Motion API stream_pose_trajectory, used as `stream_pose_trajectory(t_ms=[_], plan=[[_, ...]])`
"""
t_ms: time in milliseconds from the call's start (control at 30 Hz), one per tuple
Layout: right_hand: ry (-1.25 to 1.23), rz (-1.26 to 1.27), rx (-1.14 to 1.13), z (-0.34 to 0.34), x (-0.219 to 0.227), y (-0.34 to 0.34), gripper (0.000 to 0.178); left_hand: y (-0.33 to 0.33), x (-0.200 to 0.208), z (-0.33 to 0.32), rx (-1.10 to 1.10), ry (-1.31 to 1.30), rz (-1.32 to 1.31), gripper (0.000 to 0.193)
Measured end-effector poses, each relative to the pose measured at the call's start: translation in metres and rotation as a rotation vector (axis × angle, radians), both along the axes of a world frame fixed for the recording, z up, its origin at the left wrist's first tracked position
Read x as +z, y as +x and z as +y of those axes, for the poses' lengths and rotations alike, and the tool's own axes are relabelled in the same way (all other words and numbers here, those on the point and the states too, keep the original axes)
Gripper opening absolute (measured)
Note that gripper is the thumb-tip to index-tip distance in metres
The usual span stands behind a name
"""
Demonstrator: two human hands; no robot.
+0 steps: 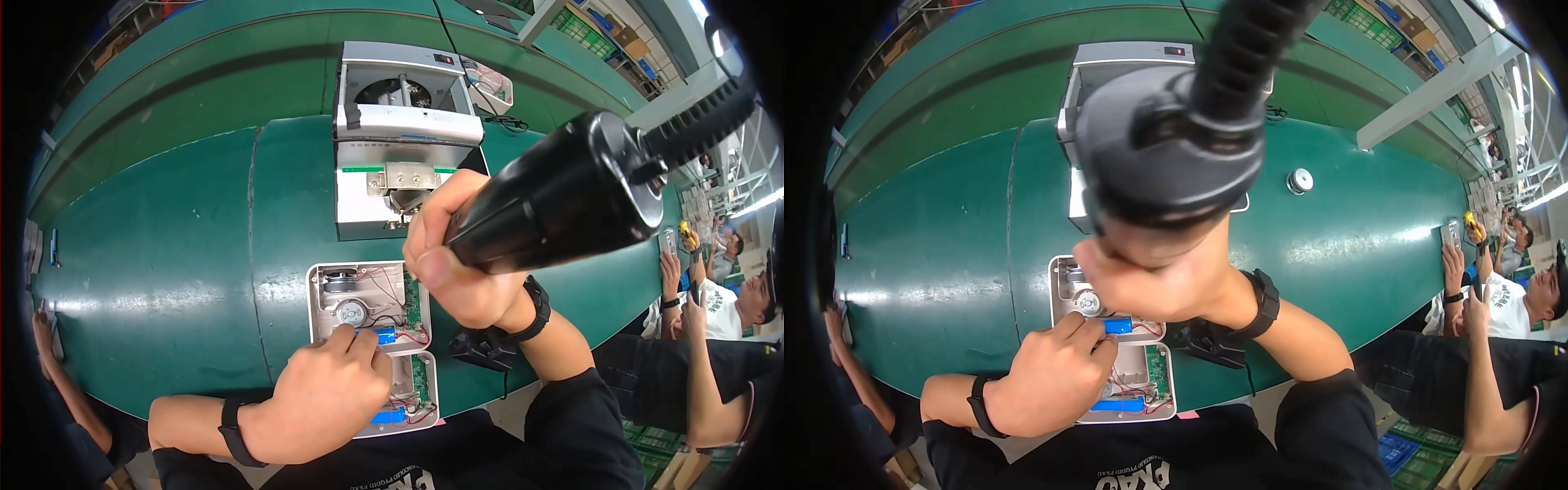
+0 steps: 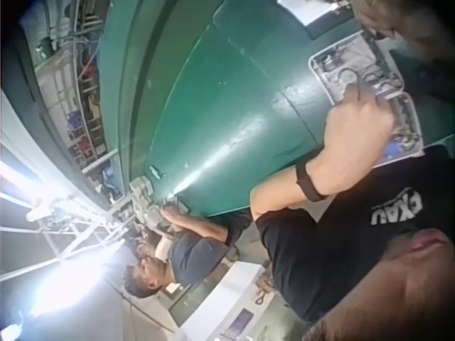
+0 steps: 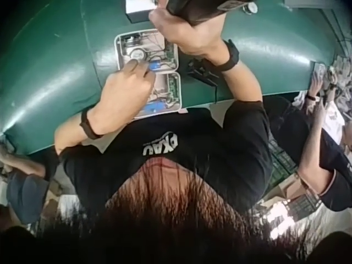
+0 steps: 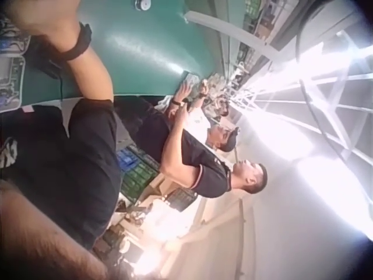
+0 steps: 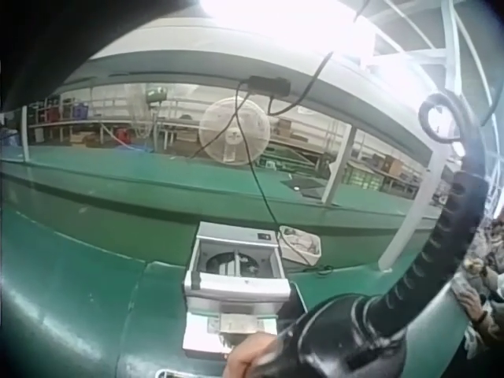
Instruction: The person assembles electronic devices by positioning circuit boards and batteries into plastic housings and securing them with an electric screwdriver. They repeat this process for multiple units on the assembly line, occasionally picking up new components from trays.
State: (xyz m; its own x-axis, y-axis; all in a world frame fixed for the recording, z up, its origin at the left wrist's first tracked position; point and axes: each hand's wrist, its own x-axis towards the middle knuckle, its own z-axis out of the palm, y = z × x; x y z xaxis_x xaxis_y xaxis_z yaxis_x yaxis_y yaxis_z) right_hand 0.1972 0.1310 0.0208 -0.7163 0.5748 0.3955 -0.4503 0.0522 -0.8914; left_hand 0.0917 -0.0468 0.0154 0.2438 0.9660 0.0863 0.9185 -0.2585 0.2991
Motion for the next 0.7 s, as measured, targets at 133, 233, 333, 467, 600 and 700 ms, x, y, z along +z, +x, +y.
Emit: stream_pose_trajectory(t_ms=[133,233,333,467,600,700], plan=[[0.017,-0.004,0.022,-0.001,-0.001,0.001,0.03,0.0,0.001,-0.002,-0.006,0.008,0.009,0.013],[0.156,0.01,0.026,0.006,0.007,0.005,0.029,0.004,-0.001,-0.005,0.022,0.021,0.048,0.013],[0.398,0.037,0.017,0.009,0.03,0.001,0.028,0.009,-0.006,-0.012,0.085,0.014,0.075,0.013],[0.379,0.216,-0.119,0.009,0.051,-0.023,0.03,0.013,-0.012,-0.012,0.186,0.027,0.077,0.014],[0.327,0.153,-0.151,0.011,0.049,-0.031,0.029,0.012,-0.021,-0.008,0.263,0.073,0.054,0.014],[0.309,0.113,-0.072,0.011,0.049,-0.023,0.028,0.01,-0.022,-0.006,0.293,0.102,0.043,0.015]])
